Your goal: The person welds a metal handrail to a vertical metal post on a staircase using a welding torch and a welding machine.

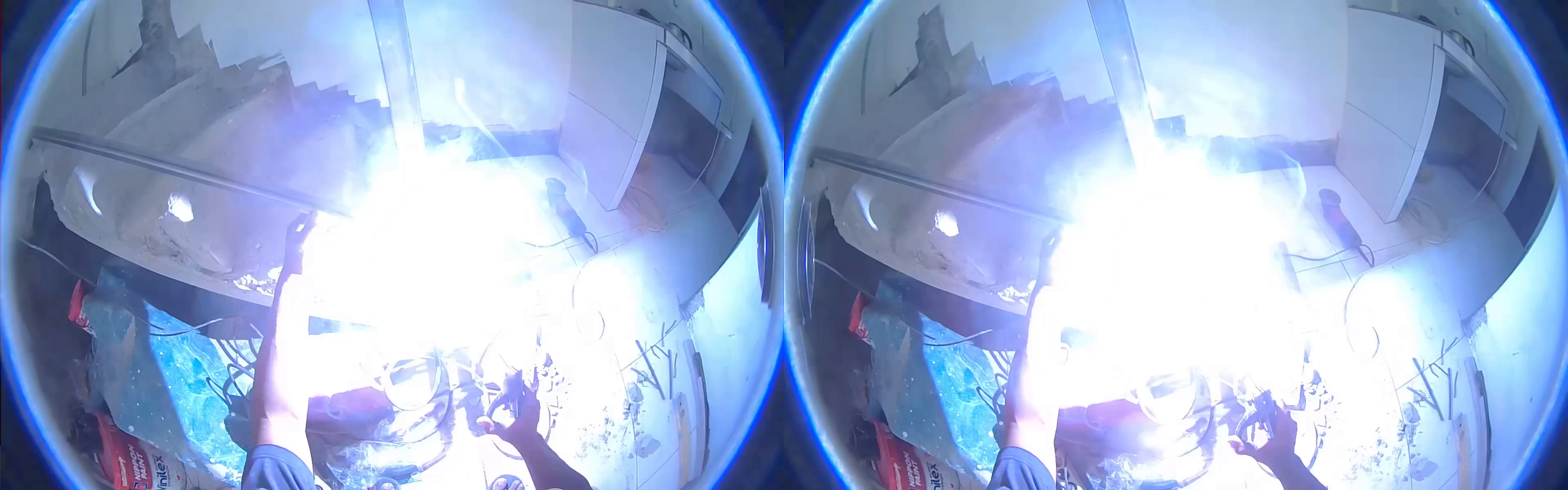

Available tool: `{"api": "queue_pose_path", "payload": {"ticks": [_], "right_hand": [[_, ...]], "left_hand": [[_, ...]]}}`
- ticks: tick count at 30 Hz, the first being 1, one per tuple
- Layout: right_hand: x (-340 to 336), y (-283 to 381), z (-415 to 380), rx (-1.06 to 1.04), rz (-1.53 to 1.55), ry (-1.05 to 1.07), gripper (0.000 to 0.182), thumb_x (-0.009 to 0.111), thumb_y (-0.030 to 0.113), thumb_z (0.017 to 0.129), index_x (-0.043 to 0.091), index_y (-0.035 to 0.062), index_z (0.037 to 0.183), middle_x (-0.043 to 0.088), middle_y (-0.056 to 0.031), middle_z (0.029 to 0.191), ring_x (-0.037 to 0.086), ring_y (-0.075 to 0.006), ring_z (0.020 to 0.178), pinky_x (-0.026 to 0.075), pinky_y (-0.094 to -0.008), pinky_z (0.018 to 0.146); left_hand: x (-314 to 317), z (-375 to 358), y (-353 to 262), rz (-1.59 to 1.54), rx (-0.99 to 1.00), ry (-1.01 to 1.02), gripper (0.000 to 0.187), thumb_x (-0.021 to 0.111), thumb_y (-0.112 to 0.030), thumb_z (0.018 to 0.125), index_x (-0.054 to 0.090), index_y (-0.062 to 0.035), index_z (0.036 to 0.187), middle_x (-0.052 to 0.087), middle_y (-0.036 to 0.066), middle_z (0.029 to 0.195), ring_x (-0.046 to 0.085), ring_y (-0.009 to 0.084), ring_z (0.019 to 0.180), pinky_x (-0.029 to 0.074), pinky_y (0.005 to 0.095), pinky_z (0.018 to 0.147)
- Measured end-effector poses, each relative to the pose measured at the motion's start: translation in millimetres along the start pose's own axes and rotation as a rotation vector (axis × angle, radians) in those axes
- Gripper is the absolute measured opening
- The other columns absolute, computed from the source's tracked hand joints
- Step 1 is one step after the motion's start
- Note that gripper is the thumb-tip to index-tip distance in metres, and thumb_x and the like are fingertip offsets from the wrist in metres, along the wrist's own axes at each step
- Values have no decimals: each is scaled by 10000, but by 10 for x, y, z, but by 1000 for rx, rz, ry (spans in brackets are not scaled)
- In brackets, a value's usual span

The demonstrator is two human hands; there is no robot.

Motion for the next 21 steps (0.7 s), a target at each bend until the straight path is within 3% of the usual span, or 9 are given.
{"api": "queue_pose_path", "payload": {"ticks": [2,3,6,8,10,12,15,21], "right_hand": [[80,-158,-68,-52,116,11,1157,900,484,658,252,-46,1456,550,-195,1270,542,-294,1224,372,-444,1120],[36,-113,-66,-81,-5,-93,1137,911,489,624,302,-34,1429,615,-167,1158,621,-264,1060,469,-410,963],[16,-113,-77,-166,-88,-255,1150,938,494,563,343,-22,1402,664,-169,1087,694,-274,966,563,-375,830],[14,-129,-112,-34,-143,-159,1195,954,493,529,328,-24,1407,658,-180,1105,692,-281,981,559,-378,846],[2,-37,-51,-41,-143,-168,1198,965,478,507,347,-30,1399,657,-172,1103,690,-263,977,556,-364,852],[-18,102,30,15,-134,-147,1158,970,442,509,378,-42,1378,662,-160,1070,685,-235,957,556,-343,836],[-22,76,48,63,-77,-133,1108,966,414,526,403,-52,1359,665,-152,1044,680,-207,923,556,-325,812],[-19,87,46,34,-84,-166,1105,954,428,546,392,-69,1357,675,-149,1016,687,-206,863,561,-324,782]], "left_hand": [[22,-4,-6,-8,21,15,531,726,-374,878,597,1,1232,646,91,1197,592,238,1149,411,394,1059],[41,2,-26,-12,35,24,539,726,-376,877,594,3,1237,644,93,1201,591,239,1152,411,394,1060],[119,-64,-123,-9,-36,-46,632,784,-386,841,566,48,1245,624,103,1189,596,203,1101,460,360,978],[92,-70,-102,8,-40,-50,609,757,-385,863,571,48,1250,632,112,1194,598,219,1114,458,376,996],[99,-83,-99,25,-46,-57,588,731,-383,885,576,47,1254,639,120,1199,601,234,1128,456,391,1014],[104,-86,-121,47,-39,-97,595,774,-385,851,609,52,1220,656,96,1123,614,198,1063,464,334,971],[126,-89,-148,80,-42,-119,567,769,-367,858,631,59,1206,667,98,1099,618,193,1045,459,322,976],[169,-105,-180,96,-37,-119,555,761,-353,858,637,63,1203,662,100,1116,616,192,1038,453,313,982]]}}
Point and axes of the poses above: each hand's wrist, its own z-axis towards the middle knuckle, its own x-axis out of the palm, y = z × x, the point moved 4 cm from there along z, towards the middle knuckle
